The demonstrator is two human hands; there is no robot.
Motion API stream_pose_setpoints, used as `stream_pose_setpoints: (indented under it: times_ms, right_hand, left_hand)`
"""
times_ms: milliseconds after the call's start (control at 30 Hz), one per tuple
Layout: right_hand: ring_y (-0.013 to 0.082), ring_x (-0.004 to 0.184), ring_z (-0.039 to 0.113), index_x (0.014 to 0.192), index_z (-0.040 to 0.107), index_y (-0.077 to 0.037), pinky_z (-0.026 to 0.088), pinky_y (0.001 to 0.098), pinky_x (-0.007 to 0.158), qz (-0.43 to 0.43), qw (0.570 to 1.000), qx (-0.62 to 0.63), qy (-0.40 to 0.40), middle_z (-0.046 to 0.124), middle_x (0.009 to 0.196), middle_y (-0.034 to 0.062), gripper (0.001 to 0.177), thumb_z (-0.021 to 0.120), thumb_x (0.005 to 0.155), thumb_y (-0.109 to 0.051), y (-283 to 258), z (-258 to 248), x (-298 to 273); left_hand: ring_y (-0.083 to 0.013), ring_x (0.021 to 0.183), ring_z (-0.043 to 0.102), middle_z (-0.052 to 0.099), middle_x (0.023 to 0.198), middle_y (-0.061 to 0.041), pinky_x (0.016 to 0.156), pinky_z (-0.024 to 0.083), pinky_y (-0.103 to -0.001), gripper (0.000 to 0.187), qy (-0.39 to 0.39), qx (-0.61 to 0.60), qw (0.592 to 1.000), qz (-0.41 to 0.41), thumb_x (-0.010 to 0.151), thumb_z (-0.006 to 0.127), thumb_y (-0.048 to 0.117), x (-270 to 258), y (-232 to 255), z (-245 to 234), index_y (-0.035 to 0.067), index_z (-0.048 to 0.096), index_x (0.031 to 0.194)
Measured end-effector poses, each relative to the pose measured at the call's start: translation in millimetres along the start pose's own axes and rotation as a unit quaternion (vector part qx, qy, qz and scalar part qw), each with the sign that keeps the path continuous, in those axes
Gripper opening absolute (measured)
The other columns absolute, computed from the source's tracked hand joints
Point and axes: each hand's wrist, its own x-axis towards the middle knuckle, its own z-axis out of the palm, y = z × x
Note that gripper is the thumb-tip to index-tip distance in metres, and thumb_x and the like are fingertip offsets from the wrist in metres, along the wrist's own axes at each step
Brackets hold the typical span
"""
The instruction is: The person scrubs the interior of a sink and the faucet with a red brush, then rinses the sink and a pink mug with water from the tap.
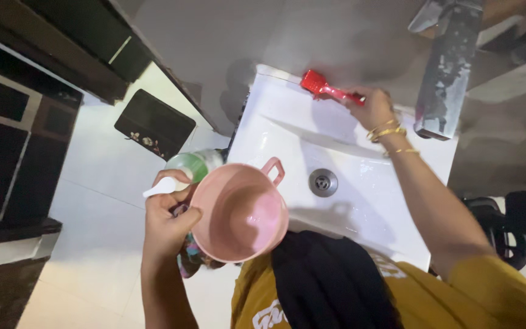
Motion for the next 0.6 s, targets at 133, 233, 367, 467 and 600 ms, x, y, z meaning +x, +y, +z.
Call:
stream_pose_setpoints:
  times_ms: [133,233,367,467,600]
  right_hand:
    - [0.0212,0.077,0.070,0.112,0.077,-0.009,0.056,0.0347,0.074,-0.018,0.995,0.086,-0.045,0.078,0.095,0.0144,0.022,0.073,0.091,-0.014,-30,89,-22]
    - [0.0327,0.073,0.067,0.113,0.078,-0.008,0.054,0.0397,0.071,-0.161,0.984,-0.054,-0.051,0.074,0.088,0.0227,0.024,0.076,0.092,-0.018,-64,101,-33]
    - [0.0281,0.066,0.070,0.118,0.075,-0.010,0.054,0.0403,0.065,0.009,1.000,-0.013,-0.016,0.073,0.086,0.0229,0.021,0.066,0.101,-0.020,-67,78,-2]
    - [0.0267,0.069,0.072,0.110,0.076,-0.007,0.055,0.0391,0.064,-0.178,0.982,0.012,-0.056,0.074,0.088,0.0198,0.021,0.070,0.097,-0.022,-68,107,-16]
    - [0.0291,0.064,0.070,0.115,0.075,-0.003,0.054,0.0405,0.052,-0.282,0.922,-0.258,-0.054,0.074,0.086,0.0191,0.025,0.066,0.103,-0.023,-71,112,-7]
  left_hand:
    - [-0.0098,0.077,0.061,0.071,0.091,-0.009,0.068,0.046,-0.023,0.047,0.026,-0.019,0.999,0.009,0.070,0.056,-0.011,-5,-26,-18,0.007,0.048,0.113]
    - [-0.0091,0.077,0.050,0.059,0.089,-0.005,0.067,0.038,-0.024,0.044,0.055,0.022,0.998,0.020,0.075,0.058,-0.013,-18,-39,-30,0.005,0.049,0.114]
    - [-0.0078,0.075,0.052,0.061,0.087,-0.005,0.065,0.039,-0.023,0.046,0.063,0.006,0.998,-0.008,0.070,0.057,-0.013,-33,-37,-35,0.006,0.047,0.111]
    - [-0.0084,0.077,0.064,0.073,0.090,-0.007,0.066,0.047,-0.023,0.045,0.058,-0.036,0.997,-0.030,0.067,0.053,-0.012,-36,-28,-27,0.008,0.046,0.106]
    - [-0.0088,0.074,0.058,0.069,0.087,-0.006,0.063,0.043,-0.024,0.045,0.073,-0.018,0.997,-0.023,0.069,0.054,-0.013,-42,-35,-34,0.006,0.047,0.108]
